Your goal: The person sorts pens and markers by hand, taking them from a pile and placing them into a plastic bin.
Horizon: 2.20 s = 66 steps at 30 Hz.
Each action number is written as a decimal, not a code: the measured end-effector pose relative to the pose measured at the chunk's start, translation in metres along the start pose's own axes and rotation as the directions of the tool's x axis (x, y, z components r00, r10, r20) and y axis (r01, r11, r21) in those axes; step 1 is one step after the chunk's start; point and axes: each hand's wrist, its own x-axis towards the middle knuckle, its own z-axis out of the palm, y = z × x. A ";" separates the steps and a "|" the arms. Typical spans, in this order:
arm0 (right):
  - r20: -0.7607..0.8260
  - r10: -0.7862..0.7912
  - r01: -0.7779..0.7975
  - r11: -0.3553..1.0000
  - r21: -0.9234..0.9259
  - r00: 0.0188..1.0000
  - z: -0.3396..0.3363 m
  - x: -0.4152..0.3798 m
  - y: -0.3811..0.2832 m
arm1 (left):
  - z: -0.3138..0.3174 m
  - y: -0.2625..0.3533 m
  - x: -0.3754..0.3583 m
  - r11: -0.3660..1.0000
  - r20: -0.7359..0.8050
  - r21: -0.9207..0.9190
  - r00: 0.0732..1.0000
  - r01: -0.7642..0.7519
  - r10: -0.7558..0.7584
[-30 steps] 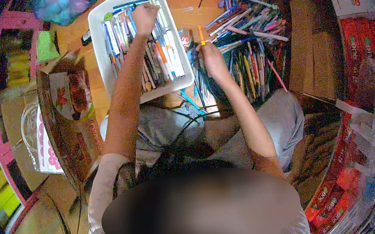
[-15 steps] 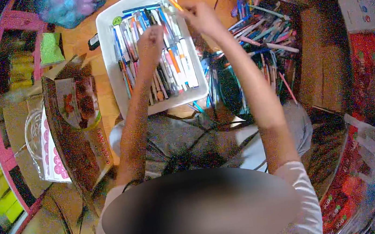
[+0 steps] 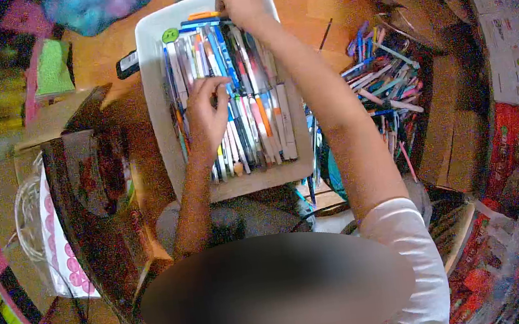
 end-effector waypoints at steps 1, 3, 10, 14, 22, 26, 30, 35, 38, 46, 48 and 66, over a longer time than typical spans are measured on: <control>-0.013 -0.025 0.025 1.000 -0.003 1.000 0.004 0.002 0.003 | 0.000 -0.001 0.002 1.000 -0.003 -0.021 1.000 0.003 -0.003; -0.043 -0.073 0.073 0.997 -0.008 0.996 0.010 0.001 0.007 | 0.000 -0.007 0.002 0.999 -0.024 -0.001 0.998 -0.053 0.053; 0.121 -0.166 0.180 0.978 -0.109 0.979 0.010 -0.022 0.011 | 0.000 -0.008 0.002 0.998 0.000 -0.053 1.000 0.021 -0.021; -0.291 -0.159 0.202 0.971 0.128 0.944 -0.030 -0.077 0.005 | -0.003 -0.001 0.002 0.993 -0.038 -0.106 0.997 0.061 -0.065; -0.332 0.314 -0.392 0.897 -0.203 0.890 -0.136 -0.222 0.140 | -0.003 0.000 0.003 0.993 -0.043 -0.109 0.997 0.055 -0.060; -0.173 0.236 -0.289 0.850 -0.439 0.956 -0.127 -0.249 0.221 | -0.003 -0.004 0.004 0.981 0.051 -0.089 0.984 0.173 -0.169; -0.109 0.383 -0.387 0.793 -0.470 0.917 -0.120 -0.241 0.216 | -0.001 -0.009 0.005 0.983 0.058 -0.065 0.984 0.170 -0.167; -0.336 0.247 -0.349 0.892 -0.288 0.909 -0.118 -0.223 0.165 | 0.002 -0.011 0.004 0.996 -0.043 -0.077 0.997 0.054 -0.057; -0.423 0.154 -0.204 0.976 -0.075 0.893 -0.129 -0.184 0.117 | -0.001 -0.008 0.004 0.999 -0.031 -0.039 1.000 -0.006 0.005; -0.267 -0.286 0.327 0.937 0.124 0.920 -0.062 -0.042 -0.018 | -0.006 -0.011 0.008 0.997 -0.011 -0.068 0.999 0.032 -0.032; -0.176 -0.353 0.366 0.929 0.049 0.919 -0.024 -0.017 -0.026 | -0.005 -0.016 0.008 0.999 -0.041 -0.041 0.999 -0.001 -0.001; -0.163 -0.244 0.226 0.967 -0.121 0.956 0.023 -0.016 -0.031 | -0.004 -0.016 0.007 0.994 -0.045 -0.101 0.998 0.036 -0.040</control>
